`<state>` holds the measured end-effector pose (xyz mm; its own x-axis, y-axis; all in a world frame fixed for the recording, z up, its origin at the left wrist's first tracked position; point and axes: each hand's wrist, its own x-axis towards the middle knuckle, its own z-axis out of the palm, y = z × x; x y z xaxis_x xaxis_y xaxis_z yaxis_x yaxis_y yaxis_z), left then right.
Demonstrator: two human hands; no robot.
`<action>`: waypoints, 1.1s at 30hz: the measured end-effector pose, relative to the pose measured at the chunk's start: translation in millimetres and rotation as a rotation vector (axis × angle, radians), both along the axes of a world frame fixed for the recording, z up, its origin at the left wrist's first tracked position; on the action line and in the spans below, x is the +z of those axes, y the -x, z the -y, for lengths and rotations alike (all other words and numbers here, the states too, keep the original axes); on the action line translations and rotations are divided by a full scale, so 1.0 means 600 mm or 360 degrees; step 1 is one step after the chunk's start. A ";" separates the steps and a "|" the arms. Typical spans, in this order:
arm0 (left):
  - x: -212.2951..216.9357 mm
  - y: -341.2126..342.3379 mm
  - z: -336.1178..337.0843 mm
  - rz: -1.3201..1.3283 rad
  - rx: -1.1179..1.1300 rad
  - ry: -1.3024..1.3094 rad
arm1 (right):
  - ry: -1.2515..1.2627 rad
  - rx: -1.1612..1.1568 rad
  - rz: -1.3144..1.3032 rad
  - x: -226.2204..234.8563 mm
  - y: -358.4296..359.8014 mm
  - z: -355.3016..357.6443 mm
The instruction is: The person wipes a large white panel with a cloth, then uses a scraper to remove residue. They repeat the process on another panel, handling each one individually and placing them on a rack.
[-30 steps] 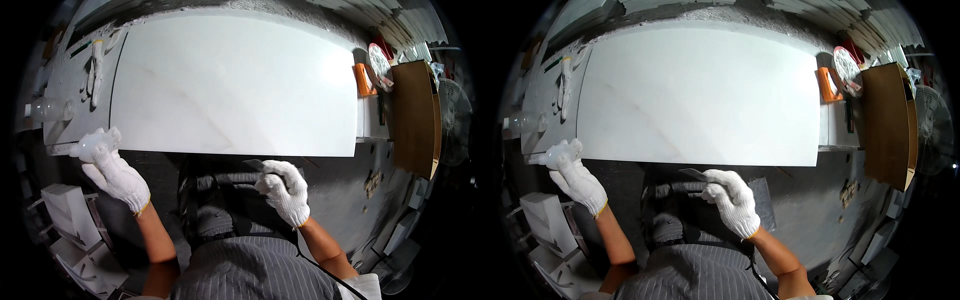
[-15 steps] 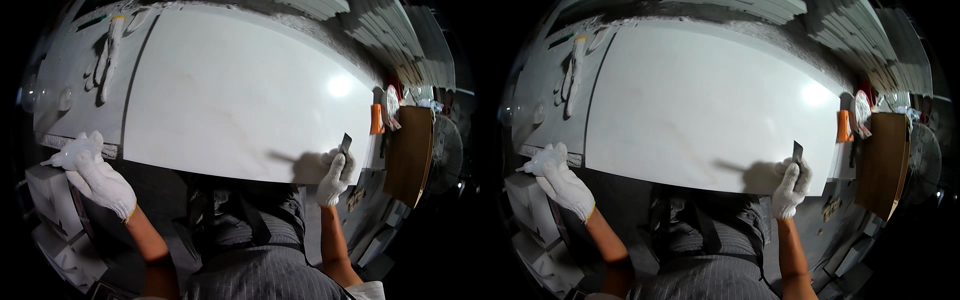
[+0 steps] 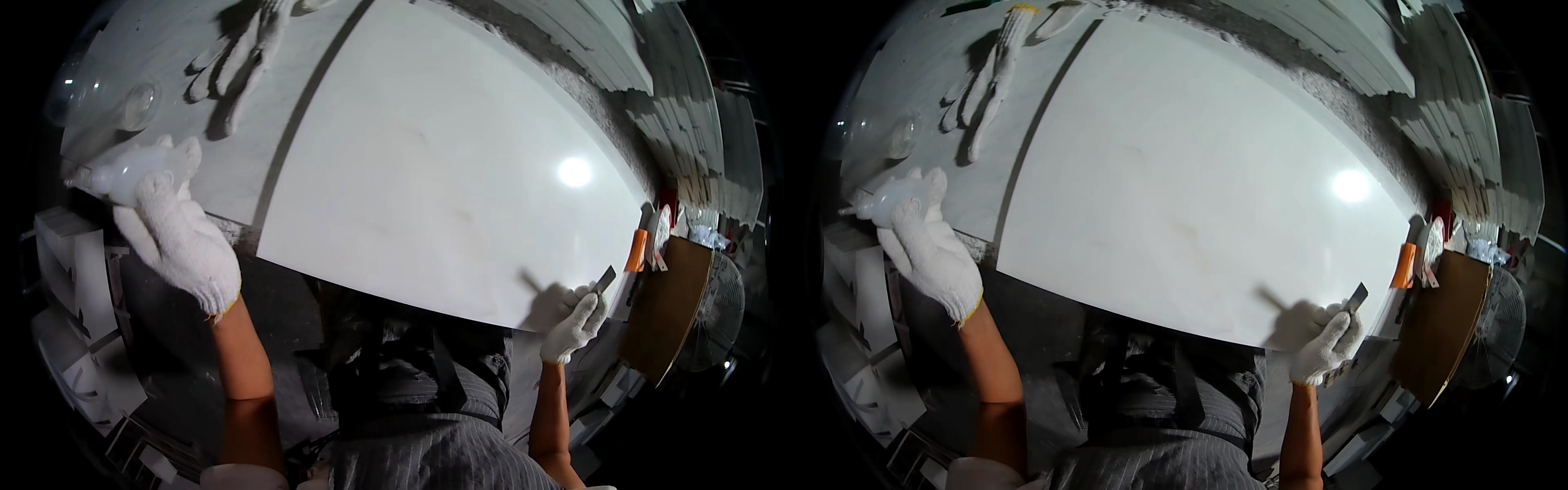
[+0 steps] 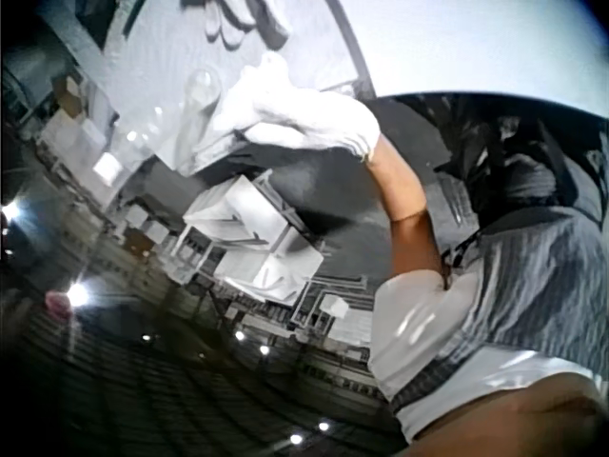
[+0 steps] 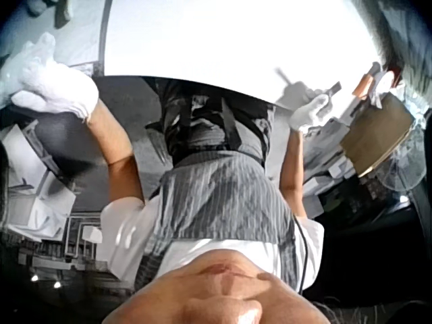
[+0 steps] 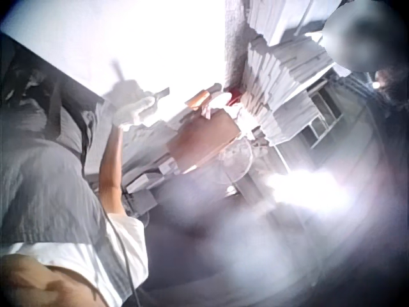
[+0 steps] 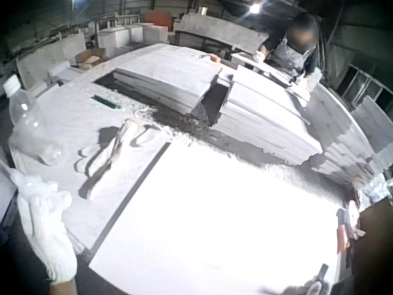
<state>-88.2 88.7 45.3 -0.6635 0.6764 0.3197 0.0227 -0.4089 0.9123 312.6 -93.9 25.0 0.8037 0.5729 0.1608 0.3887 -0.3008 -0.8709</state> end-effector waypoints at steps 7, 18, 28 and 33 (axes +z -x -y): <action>-0.019 0.005 -0.025 0.0106 0.0021 0.0020 | 0.0040 0.0125 0.0045 0.002 -0.010 0.004; -0.035 0.006 -0.022 -0.0103 0.0059 0.0192 | 0.0066 0.0061 0.0153 -0.007 -0.018 0.004; -0.048 0.011 -0.018 -0.0138 -0.0032 0.0149 | 0.0047 0.0009 0.0118 -0.005 -0.006 0.004; -0.042 0.003 -0.018 -0.0249 0.0053 0.0217 | 0.0033 -0.0072 0.0091 0.000 0.003 0.000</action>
